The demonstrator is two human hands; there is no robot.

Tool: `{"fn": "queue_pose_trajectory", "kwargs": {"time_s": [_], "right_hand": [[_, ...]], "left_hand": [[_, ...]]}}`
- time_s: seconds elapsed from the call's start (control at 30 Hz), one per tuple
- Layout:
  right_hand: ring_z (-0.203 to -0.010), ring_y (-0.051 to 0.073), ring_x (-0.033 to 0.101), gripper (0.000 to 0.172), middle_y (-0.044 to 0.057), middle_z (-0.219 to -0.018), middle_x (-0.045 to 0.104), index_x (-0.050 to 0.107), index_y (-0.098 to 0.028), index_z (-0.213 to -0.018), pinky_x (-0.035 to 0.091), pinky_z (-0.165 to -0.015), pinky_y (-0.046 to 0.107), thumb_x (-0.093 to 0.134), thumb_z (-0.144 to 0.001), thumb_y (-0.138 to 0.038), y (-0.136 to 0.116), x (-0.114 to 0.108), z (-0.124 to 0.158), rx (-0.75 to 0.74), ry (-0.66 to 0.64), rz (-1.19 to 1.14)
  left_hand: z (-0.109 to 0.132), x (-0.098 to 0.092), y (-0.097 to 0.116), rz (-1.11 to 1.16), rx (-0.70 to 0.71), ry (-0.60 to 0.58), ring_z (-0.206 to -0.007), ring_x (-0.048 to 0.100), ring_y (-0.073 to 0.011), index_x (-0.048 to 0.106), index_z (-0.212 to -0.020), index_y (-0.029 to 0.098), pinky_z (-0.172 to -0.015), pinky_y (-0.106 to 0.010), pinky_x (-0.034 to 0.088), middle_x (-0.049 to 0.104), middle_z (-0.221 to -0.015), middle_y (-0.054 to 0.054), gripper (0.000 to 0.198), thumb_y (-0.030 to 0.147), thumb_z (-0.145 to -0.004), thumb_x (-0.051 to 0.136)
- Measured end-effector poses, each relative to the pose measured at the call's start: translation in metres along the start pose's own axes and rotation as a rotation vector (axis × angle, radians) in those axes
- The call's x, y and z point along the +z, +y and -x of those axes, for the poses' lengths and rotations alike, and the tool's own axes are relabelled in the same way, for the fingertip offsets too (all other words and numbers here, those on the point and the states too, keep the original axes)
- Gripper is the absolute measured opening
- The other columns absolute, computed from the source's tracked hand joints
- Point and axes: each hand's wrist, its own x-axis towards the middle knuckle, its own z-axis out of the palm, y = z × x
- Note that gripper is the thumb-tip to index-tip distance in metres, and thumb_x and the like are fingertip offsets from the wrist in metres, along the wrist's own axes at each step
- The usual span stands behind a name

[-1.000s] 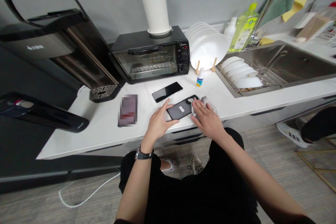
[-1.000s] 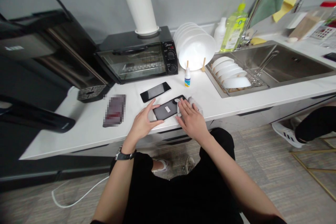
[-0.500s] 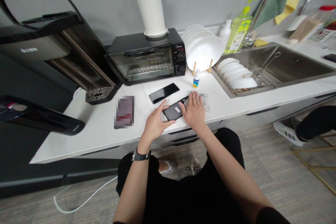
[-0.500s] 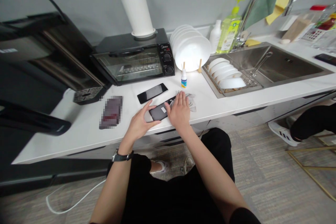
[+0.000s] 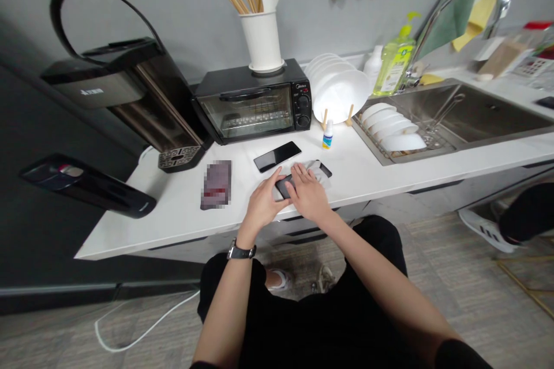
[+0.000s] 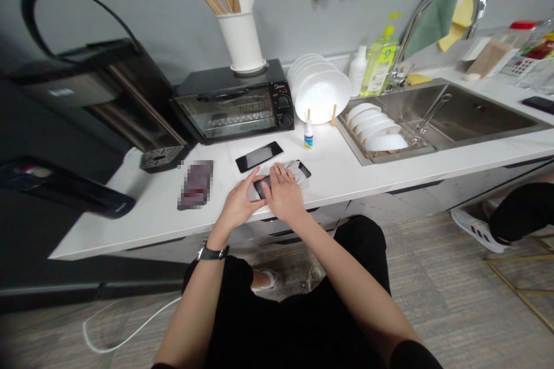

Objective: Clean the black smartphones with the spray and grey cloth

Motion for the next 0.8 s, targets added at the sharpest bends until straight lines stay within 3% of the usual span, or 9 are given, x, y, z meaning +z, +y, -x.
{"fn": "queue_pose_trajectory", "kwargs": {"time_s": [0.13,0.27,0.37,0.47,0.6,0.7,0.8], "right_hand": [[-0.161,0.030,0.017,0.058,0.013,-0.170,0.028,0.043,-0.014,-0.157,0.021,-0.128,0.057,0.033,-0.109,-0.045,0.026,-0.025,0.008,-0.065,0.072,0.017],[-0.158,0.035,0.026,0.063,0.018,-0.163,0.042,0.046,-0.009,-0.155,0.025,-0.125,0.061,0.036,-0.108,-0.050,0.045,-0.027,0.009,-0.024,-0.006,0.092],[-0.156,0.035,0.031,0.066,0.021,-0.161,0.043,0.046,-0.003,-0.154,0.024,-0.126,0.059,0.035,-0.108,-0.050,0.034,-0.014,0.004,-0.021,-0.027,0.103],[-0.153,0.031,0.037,0.067,0.022,-0.159,0.046,0.046,-0.002,-0.153,0.024,-0.127,0.054,0.032,-0.109,-0.050,0.007,-0.004,0.002,-0.097,-0.083,0.052],[-0.153,0.027,0.037,0.070,0.020,-0.162,0.042,0.042,-0.005,-0.156,0.026,-0.128,0.049,0.036,-0.107,-0.055,-0.014,-0.009,0.019,-0.236,-0.148,-0.034],[-0.154,0.024,0.037,0.064,0.013,-0.163,0.042,0.040,-0.015,-0.159,0.028,-0.128,0.049,0.036,-0.108,-0.053,0.001,-0.021,0.037,-0.288,-0.176,-0.054],[-0.154,0.026,0.036,0.063,0.012,-0.164,0.040,0.038,-0.016,-0.160,0.029,-0.126,0.054,0.035,-0.108,-0.052,0.035,-0.033,0.043,-0.219,-0.131,0.033]], "left_hand": [[0.002,0.000,0.000,-0.004,-0.001,0.000,-0.133,0.059,-0.0281,0.031,-0.161,0.031,-0.115,-0.046,0.045,0.064,-0.144,-0.005,0.098,0.035,-0.080,0.086],[0.001,0.001,0.001,-0.015,0.005,0.018,-0.132,0.059,-0.0280,0.034,-0.159,0.030,-0.114,-0.046,0.045,0.064,-0.143,-0.006,0.095,0.037,-0.080,0.085],[0.000,0.001,0.002,-0.020,0.004,0.020,-0.130,0.061,-0.0277,0.035,-0.159,0.029,-0.113,-0.045,0.046,0.066,-0.141,-0.006,0.092,0.035,-0.080,0.084],[0.001,0.000,0.001,-0.049,-0.007,0.006,-0.130,0.061,-0.0278,0.035,-0.160,0.027,-0.112,-0.044,0.047,0.062,-0.146,-0.009,0.086,0.024,-0.084,0.076],[0.002,-0.002,0.003,-0.081,-0.048,-0.029,-0.130,0.060,-0.0307,0.033,-0.161,0.026,-0.110,-0.046,0.049,0.060,-0.148,-0.011,0.087,0.019,-0.083,0.072],[0.003,-0.002,0.005,-0.055,-0.058,-0.035,-0.127,0.061,-0.0301,0.031,-0.162,0.029,-0.110,-0.046,0.049,0.064,-0.144,-0.007,0.093,0.023,-0.082,0.078],[0.002,-0.001,0.004,-0.023,-0.018,0.000,-0.131,0.059,-0.0285,0.032,-0.161,0.030,-0.113,-0.045,0.046,0.064,-0.143,-0.006,0.097,0.033,-0.080,0.085]]}}
